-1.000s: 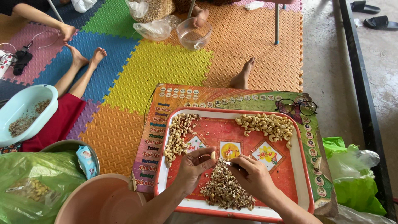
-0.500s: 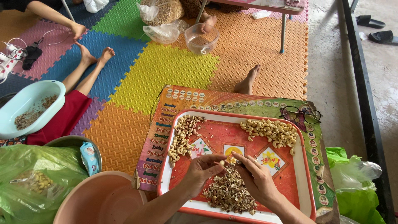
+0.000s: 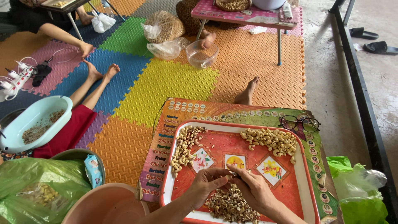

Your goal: The person sits on the floor and shells cashews by hand, separating the nuts from their shells. The shelled cashews are placed on a tray, while the shells are discarded into a pile.

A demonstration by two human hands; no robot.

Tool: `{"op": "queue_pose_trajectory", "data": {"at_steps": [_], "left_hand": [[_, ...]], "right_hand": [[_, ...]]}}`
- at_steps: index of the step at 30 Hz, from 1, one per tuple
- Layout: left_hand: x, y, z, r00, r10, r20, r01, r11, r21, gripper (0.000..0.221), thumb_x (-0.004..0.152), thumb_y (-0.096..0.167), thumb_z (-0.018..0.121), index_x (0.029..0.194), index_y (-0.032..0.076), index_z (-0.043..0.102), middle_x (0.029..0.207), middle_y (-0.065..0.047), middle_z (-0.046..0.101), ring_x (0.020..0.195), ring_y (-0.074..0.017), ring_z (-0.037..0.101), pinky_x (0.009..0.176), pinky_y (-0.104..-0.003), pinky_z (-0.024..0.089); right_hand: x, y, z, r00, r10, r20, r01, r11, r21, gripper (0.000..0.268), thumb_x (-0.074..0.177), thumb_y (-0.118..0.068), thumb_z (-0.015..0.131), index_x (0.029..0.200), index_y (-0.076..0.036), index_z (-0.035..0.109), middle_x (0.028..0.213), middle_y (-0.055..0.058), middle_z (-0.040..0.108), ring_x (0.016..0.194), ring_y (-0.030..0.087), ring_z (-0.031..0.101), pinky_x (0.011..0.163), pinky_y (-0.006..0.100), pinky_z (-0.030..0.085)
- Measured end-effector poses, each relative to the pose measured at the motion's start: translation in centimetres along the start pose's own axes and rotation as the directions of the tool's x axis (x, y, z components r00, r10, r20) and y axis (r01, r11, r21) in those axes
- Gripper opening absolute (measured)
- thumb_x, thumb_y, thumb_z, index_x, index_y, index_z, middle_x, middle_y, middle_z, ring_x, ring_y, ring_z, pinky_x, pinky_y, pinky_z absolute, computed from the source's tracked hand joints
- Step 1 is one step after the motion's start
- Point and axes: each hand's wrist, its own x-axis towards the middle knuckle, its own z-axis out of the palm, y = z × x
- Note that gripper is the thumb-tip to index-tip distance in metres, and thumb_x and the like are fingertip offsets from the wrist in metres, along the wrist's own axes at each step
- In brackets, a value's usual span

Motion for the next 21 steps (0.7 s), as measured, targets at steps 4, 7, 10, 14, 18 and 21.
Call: {"op": "queue_pose_trajectory", "data": {"at_steps": [4,7,10,14,18,21], "left_hand": [[0.0,-0.2,0.0,0.999,0.02,0.026,-0.02,1.0,-0.013,0.032,0.093,0.011,0.076,0.121,-0.003,0.075,0.103,-0.016,0.079,0.085,-0.0222,0.076,0.076,-0.032,0.064],[0.1,-0.1,-0.1,1.0,0.004,-0.001,-0.004,1.0,-0.024,0.032,0.092,0.012,0.076,0.119,-0.004,0.075,0.1,-0.02,0.08,0.082,-0.024,0.076,0.075,-0.032,0.064],[0.0,0.2,-0.2,0.999,0.046,0.004,-0.046,0.993,-0.107,0.029,0.089,0.0,0.078,0.117,-0.002,0.072,0.1,-0.017,0.075,0.086,-0.0265,0.075,0.073,-0.038,0.066],[1.3,-2.5,-3.7,0.964,0.251,-0.089,-0.257,0.964,-0.061,0.024,0.084,0.01,0.084,0.105,0.0,0.077,0.095,-0.015,0.079,0.084,-0.0249,0.075,0.077,-0.04,0.065],[-0.6,-0.3,-1.2,0.914,0.393,-0.1,-0.388,0.919,0.068,0.038,0.073,0.002,0.09,0.107,-0.007,0.075,0.101,-0.024,0.079,0.092,-0.0266,0.078,0.082,-0.038,0.064],[-1.3,-0.7,-1.1,0.875,0.484,-0.009,-0.484,0.875,0.001,0.035,0.075,-0.008,0.086,0.106,-0.015,0.071,0.109,-0.029,0.072,0.104,-0.0335,0.075,0.087,-0.034,0.063]], "right_hand": [[-0.1,-0.4,-0.2,1.0,0.019,-0.015,-0.019,1.0,0.006,0.046,0.099,-0.015,0.059,0.145,-0.019,0.057,0.076,0.003,0.071,0.052,0.017,0.052,0.05,0.031,0.047],[0.2,-0.6,-0.3,0.999,0.045,-0.004,-0.045,0.999,0.016,0.046,0.099,-0.015,0.059,0.145,-0.018,0.057,0.079,0.002,0.073,0.055,0.016,0.055,0.054,0.031,0.05],[0.0,-0.7,-0.6,0.999,0.044,-0.027,-0.044,0.999,0.001,0.046,0.098,-0.019,0.061,0.144,-0.018,0.057,0.086,0.003,0.079,0.056,0.015,0.061,0.053,0.03,0.053],[-0.5,1.0,-0.9,0.991,-0.069,-0.112,0.071,0.997,0.011,0.048,0.104,-0.017,0.05,0.151,-0.007,0.049,0.096,0.008,0.068,0.073,0.019,0.06,0.065,0.033,0.051],[0.5,-1.1,-1.2,0.935,-0.22,-0.277,0.26,0.958,0.117,0.044,0.092,0.001,0.058,0.135,0.009,0.063,0.086,0.014,0.076,0.063,0.029,0.066,0.058,0.037,0.056],[0.0,-2.3,-0.9,0.923,-0.279,-0.264,0.327,0.932,0.155,0.037,0.091,0.002,0.058,0.124,0.015,0.066,0.087,0.018,0.075,0.058,0.029,0.066,0.052,0.037,0.056]]}}
